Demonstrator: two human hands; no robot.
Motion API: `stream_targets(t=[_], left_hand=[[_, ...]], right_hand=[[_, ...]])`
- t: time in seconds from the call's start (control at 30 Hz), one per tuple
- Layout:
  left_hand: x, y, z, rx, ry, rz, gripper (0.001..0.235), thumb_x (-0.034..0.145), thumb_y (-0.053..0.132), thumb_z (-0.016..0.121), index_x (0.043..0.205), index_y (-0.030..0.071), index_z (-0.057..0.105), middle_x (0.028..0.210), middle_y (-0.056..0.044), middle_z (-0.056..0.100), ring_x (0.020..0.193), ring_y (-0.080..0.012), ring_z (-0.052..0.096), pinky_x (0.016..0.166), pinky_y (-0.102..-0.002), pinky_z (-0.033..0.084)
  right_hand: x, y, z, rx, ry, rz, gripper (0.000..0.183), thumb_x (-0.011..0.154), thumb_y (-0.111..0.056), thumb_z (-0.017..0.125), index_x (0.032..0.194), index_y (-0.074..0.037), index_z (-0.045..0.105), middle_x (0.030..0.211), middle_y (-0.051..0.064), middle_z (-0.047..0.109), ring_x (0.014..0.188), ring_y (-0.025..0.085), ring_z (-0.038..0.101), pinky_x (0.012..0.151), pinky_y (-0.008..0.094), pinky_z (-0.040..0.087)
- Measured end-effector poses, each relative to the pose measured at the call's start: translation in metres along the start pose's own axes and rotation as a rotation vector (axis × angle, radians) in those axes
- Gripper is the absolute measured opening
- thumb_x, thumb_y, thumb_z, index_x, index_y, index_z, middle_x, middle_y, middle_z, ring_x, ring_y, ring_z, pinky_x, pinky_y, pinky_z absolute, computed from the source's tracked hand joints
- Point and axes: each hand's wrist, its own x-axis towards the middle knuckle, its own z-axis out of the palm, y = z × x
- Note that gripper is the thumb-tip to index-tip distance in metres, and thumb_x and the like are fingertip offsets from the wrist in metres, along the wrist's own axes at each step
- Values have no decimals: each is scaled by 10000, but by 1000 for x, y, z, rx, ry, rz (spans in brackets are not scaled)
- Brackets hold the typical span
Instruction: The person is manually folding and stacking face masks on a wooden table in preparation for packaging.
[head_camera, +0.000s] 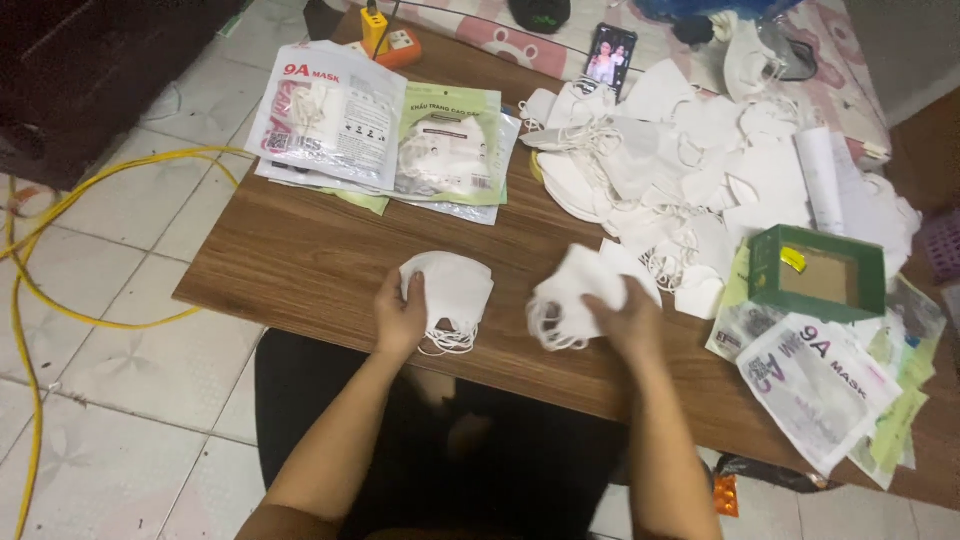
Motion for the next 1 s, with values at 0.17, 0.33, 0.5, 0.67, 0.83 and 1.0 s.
stream_targets(t=[0.17, 0.33, 0.5, 0.67, 0.83, 1.0], left_hand=[[0, -6, -4, -70, -43, -14, 187, 1029, 116, 611, 1143, -8, 691, 1032, -215, 744, 1039, -211, 685, 876, -407, 556], [3, -13, -1, -110, -56, -3, 196, 1024, 100, 617, 1169, -13, 685, 1035, -217, 739, 1048, -201, 673, 873, -403, 554], [2, -7, -4, -120, -75, 16, 197, 1019, 96, 618, 1162, -19, 690, 1021, -210, 745, 1025, -189, 672, 850, -399, 559], [3, -11, -2, -120, -80, 34, 186, 1021, 106, 626, 1150, -11, 693, 1009, -197, 746, 1016, -181, 676, 851, -393, 560], [3, -15, -1, -59, -79, 56, 202, 1019, 115, 643, 1151, -29, 697, 1021, -226, 739, 1040, -261, 703, 866, -422, 558], [5, -10, 1, -47, -49, 88, 179, 1023, 88, 627, 1151, -19, 691, 1034, -210, 733, 1059, -218, 672, 884, -412, 547]], right_hand=[[38, 46, -12, -70, 150, 18, 591, 891, -421, 778, 1401, -169, 617, 1211, 241, 702, 1189, 445, 635, 973, 565, 499], [45, 46, -1, -237, 182, 5, 564, 960, -343, 703, 1462, -127, 564, 1286, 241, 682, 1230, 420, 628, 1021, 558, 478], [57, 54, 10, -460, 326, -183, 429, 927, -263, 753, 1318, -102, 686, 1334, 181, 648, 1193, 406, 637, 963, 526, 531], [85, 70, -21, -202, 316, -147, 297, 988, -252, 703, 1224, -76, 739, 1131, 193, 729, 1064, 406, 697, 874, 522, 555], [69, 60, -74, 46, 304, -245, 257, 942, -195, 770, 1132, -24, 752, 980, 231, 734, 947, 447, 712, 738, 507, 566], [81, 65, -74, 473, 183, -175, 208, 929, -204, 798, 1076, -66, 744, 838, 136, 701, 721, 215, 670, 580, 352, 576]])
